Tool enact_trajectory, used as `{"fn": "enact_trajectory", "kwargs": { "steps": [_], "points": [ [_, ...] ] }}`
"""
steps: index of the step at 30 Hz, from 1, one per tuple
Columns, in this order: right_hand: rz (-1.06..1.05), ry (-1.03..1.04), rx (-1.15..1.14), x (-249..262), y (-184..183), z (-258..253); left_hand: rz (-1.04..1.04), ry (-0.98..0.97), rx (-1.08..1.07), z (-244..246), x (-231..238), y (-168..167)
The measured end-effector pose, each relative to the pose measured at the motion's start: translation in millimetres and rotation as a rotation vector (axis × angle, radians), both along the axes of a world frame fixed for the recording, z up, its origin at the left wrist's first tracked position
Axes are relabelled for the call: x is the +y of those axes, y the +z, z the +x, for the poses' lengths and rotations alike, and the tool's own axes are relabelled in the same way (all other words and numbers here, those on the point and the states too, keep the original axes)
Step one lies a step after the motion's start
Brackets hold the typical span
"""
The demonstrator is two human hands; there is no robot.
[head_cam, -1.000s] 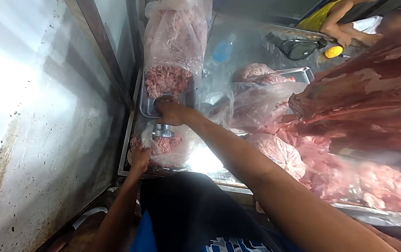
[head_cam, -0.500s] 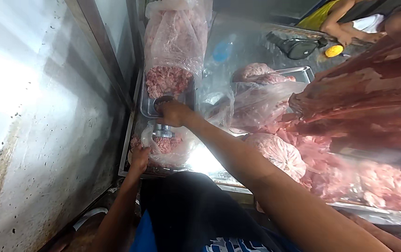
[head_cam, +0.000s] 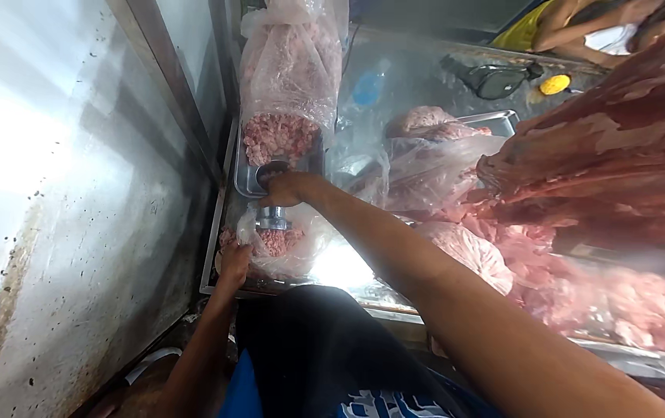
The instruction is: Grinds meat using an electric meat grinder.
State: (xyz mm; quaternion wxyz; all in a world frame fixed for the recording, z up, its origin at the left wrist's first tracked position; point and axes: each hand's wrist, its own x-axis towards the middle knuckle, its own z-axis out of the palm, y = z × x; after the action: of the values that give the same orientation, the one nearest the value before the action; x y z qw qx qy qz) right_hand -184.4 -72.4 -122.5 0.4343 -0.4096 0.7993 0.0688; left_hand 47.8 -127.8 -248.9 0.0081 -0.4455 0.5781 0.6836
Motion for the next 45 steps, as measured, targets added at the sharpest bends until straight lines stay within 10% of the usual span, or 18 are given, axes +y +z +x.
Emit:
{"fn": "enact_trajectory", "kwargs": {
  "steps": [8,11,14,20,25,31,37,45],
  "points": [
    [-0.816,-0.002,0.297,51.0,-16.3,13.6,0.342,0.171,0.128,16.1,17.5,27.4],
    [-1.194,-0.26,0.457,97.7,9.5,41.4,0.302,0.125,0.183,25.5,27.4,26.8],
    [-1.132,-0.639,0.628,150.6,-10.5,62.3,0.325,0.282,0.212,27.7,22.0,13.5],
    [-0.373,-1.406,-0.385,181.7,-114.6,79.8,0.429,0.525,0.198,-12.0,10.2,24.6],
    [-0.633,-1.614,-0.752,165.0,-117.7,87.5,0.192,0.434,0.209,-28.2,8.9,41.2],
    [-0.61,-1.698,-0.934,166.5,-106.2,97.3,0.003,-0.158,-0.014,16.3,35.1,30.0],
    [-0.666,-1.275,-0.744,152.9,-92.4,102.4,-0.001,0.29,0.315,-9.7,16.9,29.9],
    [-0.714,-0.738,-0.609,117.5,-106.6,107.3,-0.113,0.134,0.078,1.4,10.6,12.8]
  ]
}}
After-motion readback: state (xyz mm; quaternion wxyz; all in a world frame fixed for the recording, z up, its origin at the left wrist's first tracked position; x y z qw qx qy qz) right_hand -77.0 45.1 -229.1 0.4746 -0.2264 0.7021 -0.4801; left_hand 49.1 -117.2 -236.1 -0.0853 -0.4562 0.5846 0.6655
